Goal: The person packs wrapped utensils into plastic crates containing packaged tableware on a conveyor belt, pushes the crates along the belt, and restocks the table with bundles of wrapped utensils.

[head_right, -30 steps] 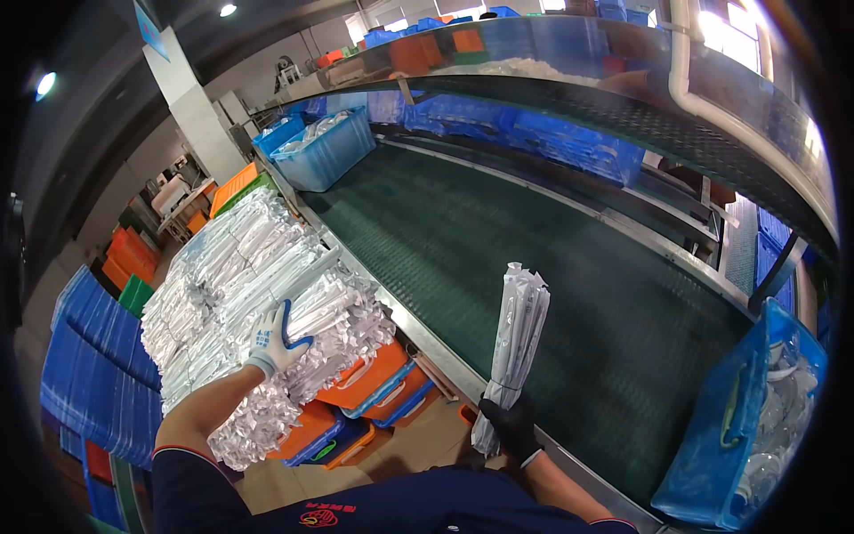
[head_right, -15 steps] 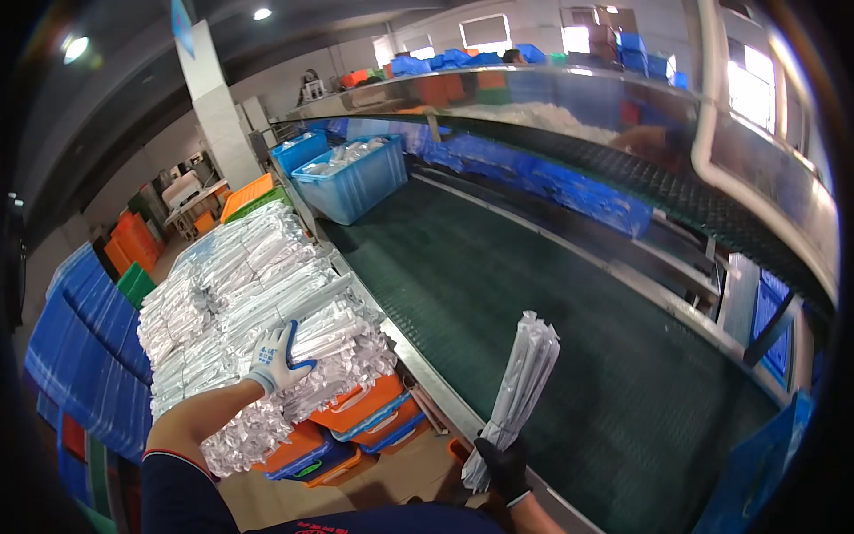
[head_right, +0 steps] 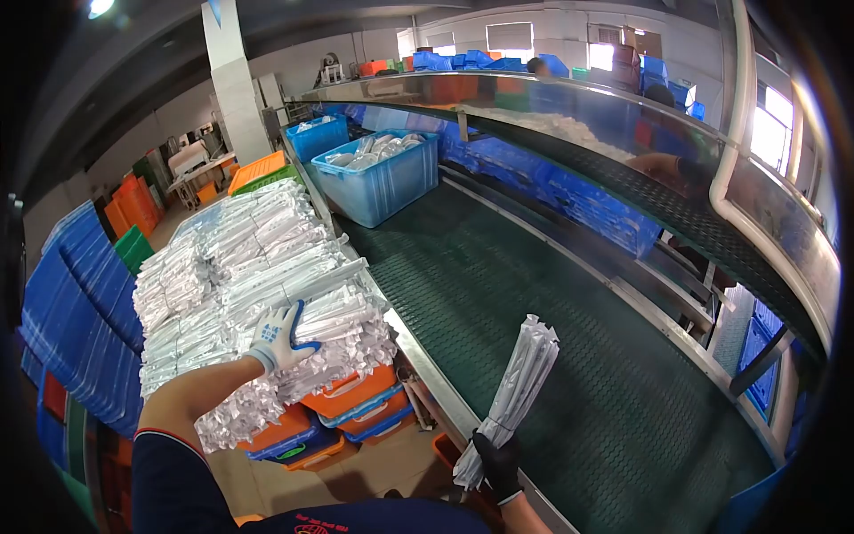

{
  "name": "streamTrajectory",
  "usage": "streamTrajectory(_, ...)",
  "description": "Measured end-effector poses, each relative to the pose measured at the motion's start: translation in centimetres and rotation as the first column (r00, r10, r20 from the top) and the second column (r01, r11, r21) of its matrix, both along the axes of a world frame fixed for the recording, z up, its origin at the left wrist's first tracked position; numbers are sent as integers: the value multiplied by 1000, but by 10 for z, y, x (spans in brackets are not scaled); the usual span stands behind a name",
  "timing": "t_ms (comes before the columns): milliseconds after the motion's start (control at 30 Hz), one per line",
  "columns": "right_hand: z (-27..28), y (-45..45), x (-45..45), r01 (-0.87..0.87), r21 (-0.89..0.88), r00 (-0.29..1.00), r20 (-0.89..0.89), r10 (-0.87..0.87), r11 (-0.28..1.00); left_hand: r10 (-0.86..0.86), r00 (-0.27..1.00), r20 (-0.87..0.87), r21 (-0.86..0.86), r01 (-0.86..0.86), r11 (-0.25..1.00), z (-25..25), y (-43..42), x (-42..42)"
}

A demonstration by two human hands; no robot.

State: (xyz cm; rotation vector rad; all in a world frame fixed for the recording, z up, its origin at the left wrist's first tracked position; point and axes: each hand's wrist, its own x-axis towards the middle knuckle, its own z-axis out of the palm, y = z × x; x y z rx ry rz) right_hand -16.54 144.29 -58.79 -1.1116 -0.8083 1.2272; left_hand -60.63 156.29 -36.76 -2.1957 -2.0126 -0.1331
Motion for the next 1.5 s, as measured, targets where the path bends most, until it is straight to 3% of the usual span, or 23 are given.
streamTrajectory(100, -11, 2, 7, -49, 12, 999, -22, 50, 999, 15, 1000, -7, -9, -15, 1000, 1, 0, 0)
streamTrajectory(300, 18, -4, 10, -135, -65, 982, -145, 125, 989, 18, 1000, 22, -38, -17, 999, -1, 1, -3)
streamTrajectory(400, 27, -6, 8, -145, -94, 972, -201, 124, 985, -27, 998, -62, 51, 30, 998, -8, 3, -8)
streamTrajectory(667, 20, -1, 10, -152, -95, 976, -172, 134, 984, 11, 1000, 8, -35, -11, 999, 4, 0, 2)
streamTrajectory(733, 22, 0, 10, -156, -165, 977, -172, 127, 974, 6, 1000, 7, -23, -6, 1000, 4, 1, 1)
streamTrajectory(900, 65, 17, 10, -216, -127, 974, -103, 204, 968, 3, 1000, 3, -11, -3, 1000, 2, 4, 0)
streamTrajectory(967, 88, 43, 14, -383, -68, 921, 46, 386, 921, -8, 1000, -3, 6, 8, 1000, -2, 5, -3)
streamTrajectory(1000, 96, 59, 14, -416, -70, 909, 4, 417, 907, -2, 1000, -6, 2, 2, 1000, -3, 6, -4)
streamTrajectory(1033, 137, 67, 7, -430, -107, 903, -56, 426, 896, -8, 1000, -6, -2, 8, 1000, -4, 7, -5)
streamTrajectory(1167, 211, 142, -3, -499, -273, 854, 2, 520, 822, -38, 999, -5, 28, 38, 999, -7, 8, -8)
streamTrajectory(1233, 247, 186, -16, -593, -275, 805, -198, 559, 757, -46, 999, -18, 43, 46, 998, -6, 7, -9)
streamTrajectory(1267, 265, 204, -26, -655, -222, 752, -290, 593, 722, -38, 999, -5, 32, 38, 999, -6, 7, -8)
streamTrajectory(1300, 286, 223, -32, -662, -155, 748, -184, 637, 733, -32, 999, 7, 21, 32, 999, -6, 8, -8)
streamTrajectory(1333, 295, 241, -43, -668, -50, 730, -239, 640, 743, -37, 999, 11, 39, 36, 999, -8, 8, -9)
streamTrajectory(1367, 300, 266, -53, -635, 100, 745, -181, 642, 766, -38, 999, 4, 46, 37, 998, -8, 9, -9)
streamTrajectory(1400, 296, 306, -59, -673, 64, 713, -210, 669, 737, -37, 999, 2, 41, 37, 999, -8, 9, -9)
streamTrajectory(1433, 280, 378, -69, -600, 26, 794, -104, 599, 800, -32, 999, 2, 34, 32, 999, -8, 9, -9)
streamTrajectory(1467, 263, 427, -76, -488, 248, 870, 57, 490, 837, -41, 999, 11, 33, 40, 999, -9, 10, -9)
streamTrajectory(1500, 268, 449, -80, -351, 429, 921, 319, 224, 832, -29, 1000, 4, 30, 28, 999, -9, 9, -10)
